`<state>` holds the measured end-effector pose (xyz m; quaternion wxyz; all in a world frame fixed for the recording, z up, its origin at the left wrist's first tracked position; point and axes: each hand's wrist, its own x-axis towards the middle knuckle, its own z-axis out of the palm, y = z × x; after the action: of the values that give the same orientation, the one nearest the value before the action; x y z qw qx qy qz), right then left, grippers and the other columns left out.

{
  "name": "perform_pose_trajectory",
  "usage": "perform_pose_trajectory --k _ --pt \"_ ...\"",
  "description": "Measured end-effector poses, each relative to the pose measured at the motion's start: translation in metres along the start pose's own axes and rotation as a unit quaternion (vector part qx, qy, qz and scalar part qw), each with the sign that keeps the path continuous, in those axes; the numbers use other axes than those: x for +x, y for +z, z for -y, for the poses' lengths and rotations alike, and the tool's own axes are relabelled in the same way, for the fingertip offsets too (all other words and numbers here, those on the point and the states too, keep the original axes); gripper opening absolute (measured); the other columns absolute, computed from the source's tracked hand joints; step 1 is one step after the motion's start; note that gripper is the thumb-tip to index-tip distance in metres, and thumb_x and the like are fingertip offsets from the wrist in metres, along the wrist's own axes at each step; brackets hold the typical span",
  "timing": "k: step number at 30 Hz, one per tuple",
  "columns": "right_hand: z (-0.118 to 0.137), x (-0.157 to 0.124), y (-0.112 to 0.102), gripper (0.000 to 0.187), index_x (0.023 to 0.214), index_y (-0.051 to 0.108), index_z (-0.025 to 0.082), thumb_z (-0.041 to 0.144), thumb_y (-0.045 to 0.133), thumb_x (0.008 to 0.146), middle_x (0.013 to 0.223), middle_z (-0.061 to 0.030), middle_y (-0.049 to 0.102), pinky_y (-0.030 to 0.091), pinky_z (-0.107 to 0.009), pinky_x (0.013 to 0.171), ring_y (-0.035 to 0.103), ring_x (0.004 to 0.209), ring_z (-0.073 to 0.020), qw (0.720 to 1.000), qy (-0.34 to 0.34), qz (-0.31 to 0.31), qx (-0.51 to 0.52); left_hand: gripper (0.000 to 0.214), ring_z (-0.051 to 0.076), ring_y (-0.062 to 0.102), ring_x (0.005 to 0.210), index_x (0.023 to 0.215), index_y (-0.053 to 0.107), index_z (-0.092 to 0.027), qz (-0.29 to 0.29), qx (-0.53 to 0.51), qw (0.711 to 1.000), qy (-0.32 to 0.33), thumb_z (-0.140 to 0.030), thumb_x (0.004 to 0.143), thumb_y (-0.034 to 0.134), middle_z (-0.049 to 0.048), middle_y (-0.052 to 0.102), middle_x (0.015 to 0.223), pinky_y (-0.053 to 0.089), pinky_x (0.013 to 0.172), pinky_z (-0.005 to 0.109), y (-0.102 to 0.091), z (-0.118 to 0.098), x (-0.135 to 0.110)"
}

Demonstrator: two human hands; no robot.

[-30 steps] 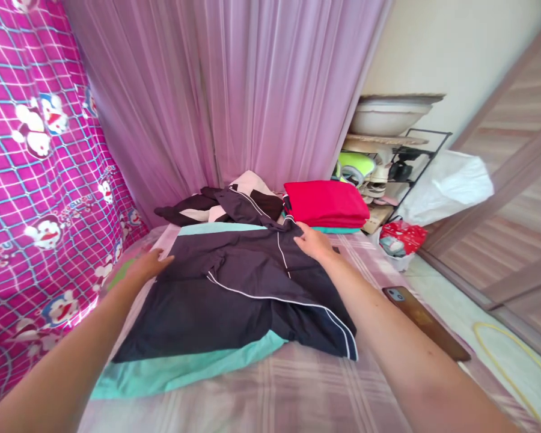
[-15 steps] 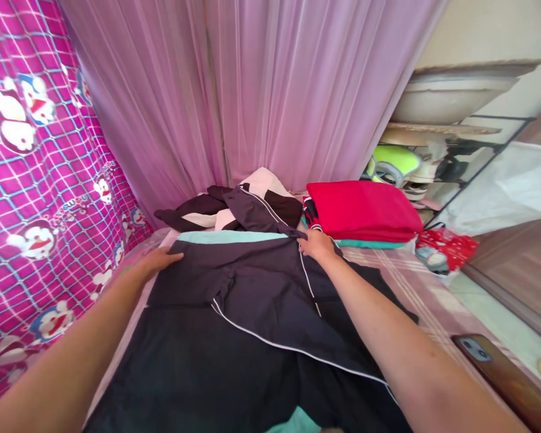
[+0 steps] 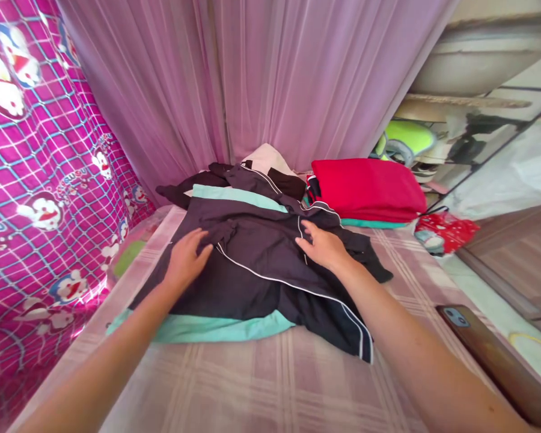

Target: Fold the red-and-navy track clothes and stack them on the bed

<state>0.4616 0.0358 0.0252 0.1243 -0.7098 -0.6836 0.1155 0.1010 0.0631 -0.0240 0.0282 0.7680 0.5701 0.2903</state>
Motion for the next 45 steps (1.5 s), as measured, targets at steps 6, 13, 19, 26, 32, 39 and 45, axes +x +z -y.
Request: perform_pose_trajectory --k 6,13,19,26,32,39,45 --pt "-0.016 -0.083 0.009 0.05 0.13 0.065 0.023 0.042 0.064 0.084 0.133 -0.0091 0.067 0.047 -0.036 0.098 0.065 0.115 -0.0272 0.991 -0.057 0.095 0.074 0.045 0.029 0.051 0.135 0.126 0.066 -0.029 0.125 -0.013 0.986 0.11 -0.052 0.097 0.041 0.0071 0.062 0.139 0.037 0.115 0.055 0.007 -0.045 -0.108" --pt "-0.033 -0.107 0.015 0.027 0.079 0.069 0.019 0.046 0.062 0.079 0.077 -0.002 0.071 0.047 -0.03 0.073 0.063 0.075 -0.0187 0.926 0.051 0.095 0.361 0.056 0.027 0.053 0.132 0.139 0.055 -0.022 0.056 -0.04 0.994 0.083 -0.055 0.095 0.044 0.0119 0.057 0.144 0.041 0.114 0.049 0.015 -0.04 -0.11" --pt "-0.056 -0.134 0.009 0.034 0.079 0.064 0.021 0.053 0.07 0.069 0.076 -0.0022 0.068 0.048 -0.03 0.07 0.062 0.071 -0.0186 0.854 0.093 0.071 0.506 0.061 0.028 0.056 0.129 0.136 0.055 -0.017 0.046 -0.032 0.995 0.087 -0.059 0.092 0.046 0.0149 0.06 0.14 0.044 0.112 0.048 0.02 -0.037 -0.11" --pt "-0.108 -0.163 0.018 0.025 0.079 0.064 0.022 0.038 0.045 0.086 0.074 -0.0032 0.069 0.049 -0.03 0.068 0.065 0.075 -0.0209 0.938 0.187 -0.05 0.288 0.059 0.029 0.058 0.128 0.13 0.06 -0.018 0.064 -0.011 0.995 0.082 -0.059 0.09 0.047 0.0134 0.064 0.135 0.044 0.112 0.049 0.023 -0.033 -0.106" --pt "-0.113 -0.201 0.002 0.025 0.081 0.068 0.019 0.027 0.046 0.09 0.087 -0.0092 0.074 0.047 -0.03 0.073 0.069 0.083 -0.0219 0.984 0.162 0.071 0.029 0.056 0.029 0.056 0.129 0.125 0.065 -0.017 0.068 0.002 0.993 0.093 -0.057 0.091 0.045 0.0134 0.065 0.135 0.042 0.114 0.049 0.021 -0.034 -0.106" --pt "-0.042 -0.139 -0.034 0.065 0.149 0.044 0.016 0.043 0.055 0.091 0.144 -0.0175 0.055 0.044 -0.041 0.101 0.056 0.127 -0.0313 0.996 0.05 -0.07 -0.038 0.052 0.029 0.058 0.127 0.122 0.067 -0.019 0.062 0.005 0.994 0.093 -0.054 0.092 0.045 0.0128 0.066 0.133 0.041 0.114 0.05 0.018 -0.039 -0.106" --pt "-0.014 -0.108 -0.018 0.025 0.106 0.074 0.024 0.035 0.06 0.089 0.111 -0.012 0.074 0.048 -0.035 0.089 0.067 0.109 -0.0271 0.994 0.084 0.048 -0.053 0.055 0.028 0.058 0.127 0.127 0.063 -0.015 0.058 -0.024 0.996 0.06 -0.052 0.093 0.043 0.0148 0.066 0.133 0.043 0.114 0.047 0.014 -0.044 -0.108"
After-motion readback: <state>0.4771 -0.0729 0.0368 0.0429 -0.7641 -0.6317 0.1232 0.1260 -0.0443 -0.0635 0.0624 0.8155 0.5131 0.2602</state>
